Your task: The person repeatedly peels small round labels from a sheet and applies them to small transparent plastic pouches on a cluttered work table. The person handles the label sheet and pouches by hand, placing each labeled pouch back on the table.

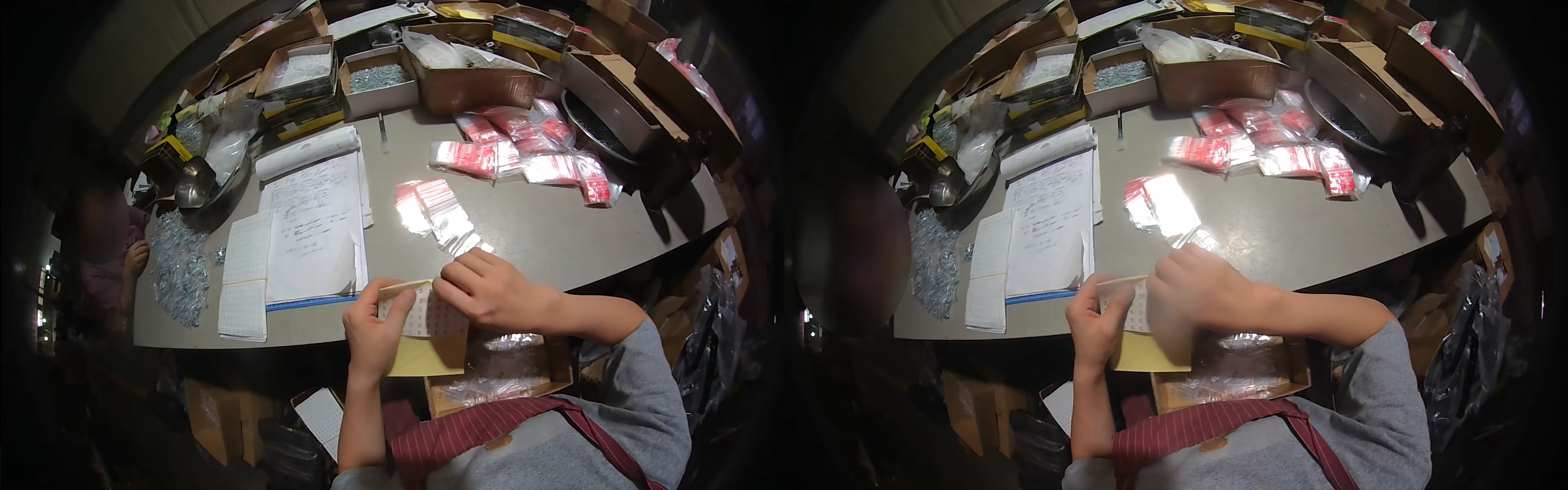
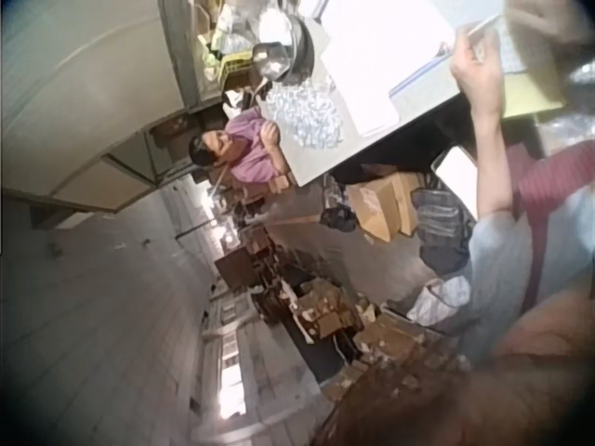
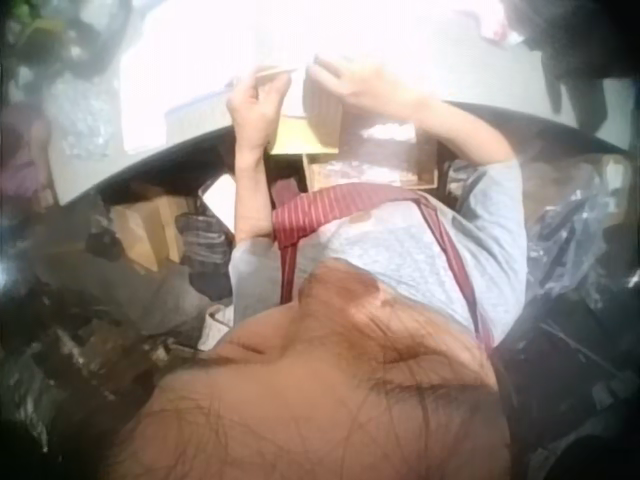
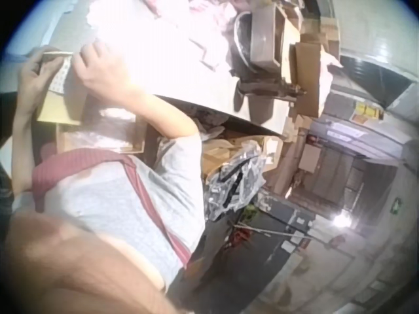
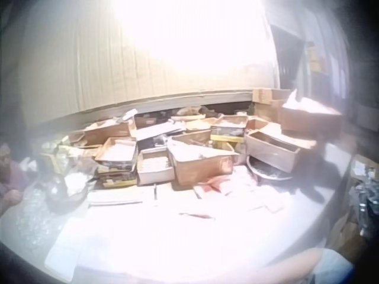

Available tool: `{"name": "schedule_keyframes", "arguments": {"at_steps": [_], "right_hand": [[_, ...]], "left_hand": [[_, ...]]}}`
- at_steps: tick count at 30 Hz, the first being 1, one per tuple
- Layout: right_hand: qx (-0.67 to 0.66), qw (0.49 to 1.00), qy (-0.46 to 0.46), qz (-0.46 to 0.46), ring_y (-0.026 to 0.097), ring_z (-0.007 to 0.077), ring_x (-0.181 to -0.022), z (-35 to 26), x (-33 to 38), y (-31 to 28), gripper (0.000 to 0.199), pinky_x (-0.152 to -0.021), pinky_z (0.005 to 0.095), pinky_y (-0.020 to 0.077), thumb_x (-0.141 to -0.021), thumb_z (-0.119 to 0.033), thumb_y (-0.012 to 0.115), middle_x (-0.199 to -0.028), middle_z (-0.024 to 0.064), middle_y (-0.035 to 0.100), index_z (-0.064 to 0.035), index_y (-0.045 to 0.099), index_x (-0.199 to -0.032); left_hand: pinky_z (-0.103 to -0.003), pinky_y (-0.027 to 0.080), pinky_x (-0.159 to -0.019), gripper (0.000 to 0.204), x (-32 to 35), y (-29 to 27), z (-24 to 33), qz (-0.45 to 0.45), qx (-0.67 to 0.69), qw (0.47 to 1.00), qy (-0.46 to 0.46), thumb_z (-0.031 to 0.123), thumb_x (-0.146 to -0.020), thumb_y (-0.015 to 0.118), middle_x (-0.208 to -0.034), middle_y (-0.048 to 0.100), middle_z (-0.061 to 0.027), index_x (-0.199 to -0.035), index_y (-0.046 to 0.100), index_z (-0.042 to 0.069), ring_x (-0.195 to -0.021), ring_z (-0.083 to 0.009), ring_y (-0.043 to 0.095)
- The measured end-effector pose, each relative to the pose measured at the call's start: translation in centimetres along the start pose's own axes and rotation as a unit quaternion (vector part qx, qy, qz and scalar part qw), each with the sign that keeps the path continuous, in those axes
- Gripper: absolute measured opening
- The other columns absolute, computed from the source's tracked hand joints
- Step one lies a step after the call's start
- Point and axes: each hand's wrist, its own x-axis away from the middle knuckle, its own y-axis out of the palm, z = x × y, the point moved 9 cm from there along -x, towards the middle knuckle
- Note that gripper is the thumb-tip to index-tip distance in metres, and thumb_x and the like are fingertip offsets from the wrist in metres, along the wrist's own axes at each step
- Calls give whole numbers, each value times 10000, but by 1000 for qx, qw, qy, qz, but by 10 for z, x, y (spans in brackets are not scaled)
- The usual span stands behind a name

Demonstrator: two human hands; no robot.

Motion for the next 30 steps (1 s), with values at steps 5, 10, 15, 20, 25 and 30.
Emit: {"name": "schedule_keyframes", "arguments": {"at_steps": [5, 10, 15, 20, 25, 30], "right_hand": [[-219, 969, 117, 2, 631, 347, -816, 62, -2, -23, 179, -707, 415, 512, -852, -61, 684, -910, 151, 621, -10, 617, -1010], [-269, 895, 277, -225, 634, 371, -848, 116, 11, 12, 202, -752, 427, 513, -859, -142, 687, -912, 186, 631, 8, 643, -987], [-179, 937, 228, -193, 653, 409, -873, 121, 16, 31, 258, -782, 470, 512, -889, -234, 689, -875, 211, 679, 1, 661, -989], [-120, 928, 195, -295, 674, 392, -895, 124, 40, 32, 389, -785, 470, 527, -871, -392, 740, -905, 209, 699, -14, 692, -948], [-126, 948, 196, -217, 678, 385, -853, 107, 13, 10, 470, -726, 470, 520, -925, -419, 697, -910, 192, 701, -47, 641, -1206], [42, 927, 230, -294, 653, 421, -626, 106, 28, 19, 484, -589, 530, 504, -970, -424, 610, -682, 187, 660, -24, 617, -1242]], "left_hand": [[-241, 498, -701, 157, 1, -7, -3, 26, 37, 999, -6, 103, -908, 733, -817, 706, -29, -960, 677, -34, -770, -62, 604], [-234, 495, -700, 145, -1, -9, -2, 31, 44, 999, 7, 96, -910, 729, -822, 699, -20, -959, 679, -30, -766, -58, 596], [-224, 486, -693, 144, -2, -10, -2, 33, 51, 998, 18, 94, -909, 731, -829, 695, -14, -964, 679, -29, -762, -56, 592], [-197, 457, -667, 138, 2, -17, -4, 46, 93, 994, 27, 87, -909, 731, -831, 675, 0, -971, 677, -24, -736, -39, 565], [-179, 421, -622, 136, 4, -24, -7, 85, 140, 986, 38, 94, -921, 730, -813, 650, 9, -965, 667, -19, -698, -25, 539], [-173, 406, -600, 140, 3, -21, -5, 68, 145, 987, 18, 95, -929, 728, -794, 633, 13, -971, 653, -15, -672, -19, 528]]}}
